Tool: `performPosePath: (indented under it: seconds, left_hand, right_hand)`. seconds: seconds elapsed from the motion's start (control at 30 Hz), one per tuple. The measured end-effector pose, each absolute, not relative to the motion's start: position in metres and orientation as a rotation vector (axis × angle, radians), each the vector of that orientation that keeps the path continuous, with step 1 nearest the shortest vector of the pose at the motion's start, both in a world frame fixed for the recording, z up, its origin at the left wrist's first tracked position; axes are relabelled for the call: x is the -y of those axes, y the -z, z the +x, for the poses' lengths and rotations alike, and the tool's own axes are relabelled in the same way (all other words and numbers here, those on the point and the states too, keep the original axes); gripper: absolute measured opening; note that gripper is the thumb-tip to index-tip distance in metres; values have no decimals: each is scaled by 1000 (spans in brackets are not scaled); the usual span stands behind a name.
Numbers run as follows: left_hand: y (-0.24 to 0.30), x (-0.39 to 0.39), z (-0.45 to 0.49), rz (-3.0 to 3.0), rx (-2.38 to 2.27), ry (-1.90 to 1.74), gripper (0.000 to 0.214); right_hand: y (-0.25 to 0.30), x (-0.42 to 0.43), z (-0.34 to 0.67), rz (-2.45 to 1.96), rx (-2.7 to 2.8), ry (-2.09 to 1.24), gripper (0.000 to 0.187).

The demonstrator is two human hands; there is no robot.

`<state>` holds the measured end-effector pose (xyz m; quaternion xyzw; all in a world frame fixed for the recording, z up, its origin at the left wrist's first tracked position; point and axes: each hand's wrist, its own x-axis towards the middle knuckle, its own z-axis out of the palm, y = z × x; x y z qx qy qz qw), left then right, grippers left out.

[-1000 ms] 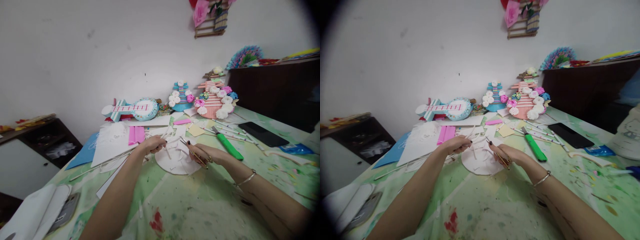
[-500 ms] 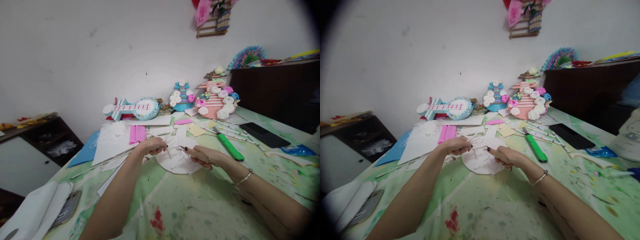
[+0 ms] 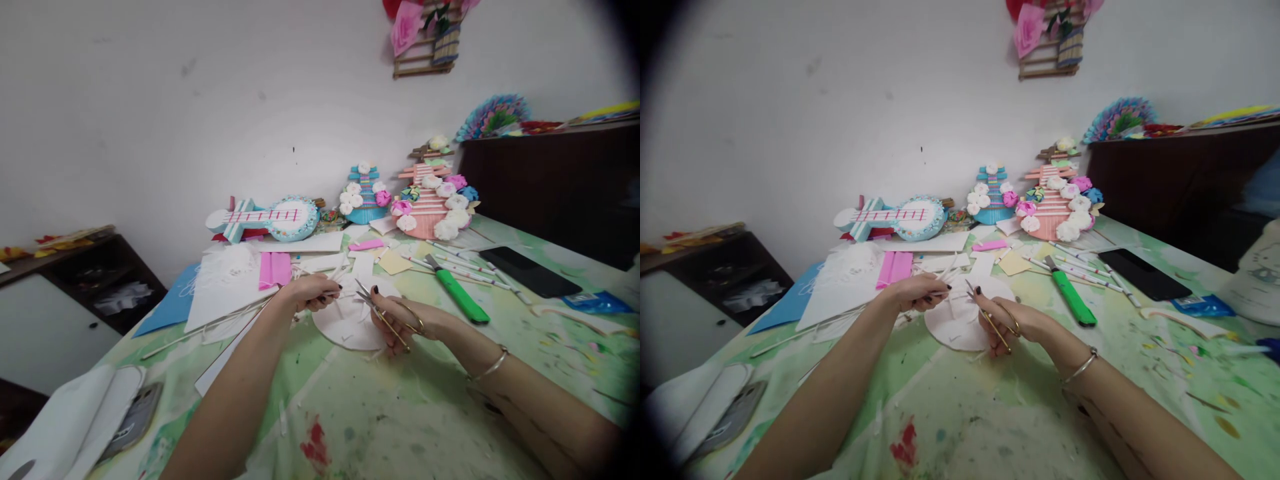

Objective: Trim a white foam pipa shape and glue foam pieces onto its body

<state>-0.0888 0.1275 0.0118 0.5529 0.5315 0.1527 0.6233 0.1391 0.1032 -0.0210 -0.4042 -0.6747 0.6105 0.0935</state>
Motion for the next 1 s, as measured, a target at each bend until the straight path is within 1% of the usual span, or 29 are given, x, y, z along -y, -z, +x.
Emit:
performPosePath:
  seconds: [0.17,0.37,0.67,0.77,0.9,1.0]
  left_hand:
    - [-5,-130,-85,1244,-1178,-361,15]
    - [3,-132,-83,1279,-1217,-431,14]
    - [6,-131,-84,1305,-1250,-417,12]
    - [5,-131,-83,1298,-1272,-445,15]
    - [4,-133,-82,1284,-1319,-546,17]
    - [4,-133,-78,1285,-1312,-605,18]
  right_hand:
    - [26,-103,132,-1242,1998,-1611,68]
    - [26,-101,129,-1406,1948,-1559,63]
    - [28,-103,130,-1497,1932,-1596,58]
    - [30,-105,133,-1425,1887,-1691,57]
    - [26,-104,132,-1431,1813,-1861,67]
    - [23,-101,128,-1419,1833,-1905,74]
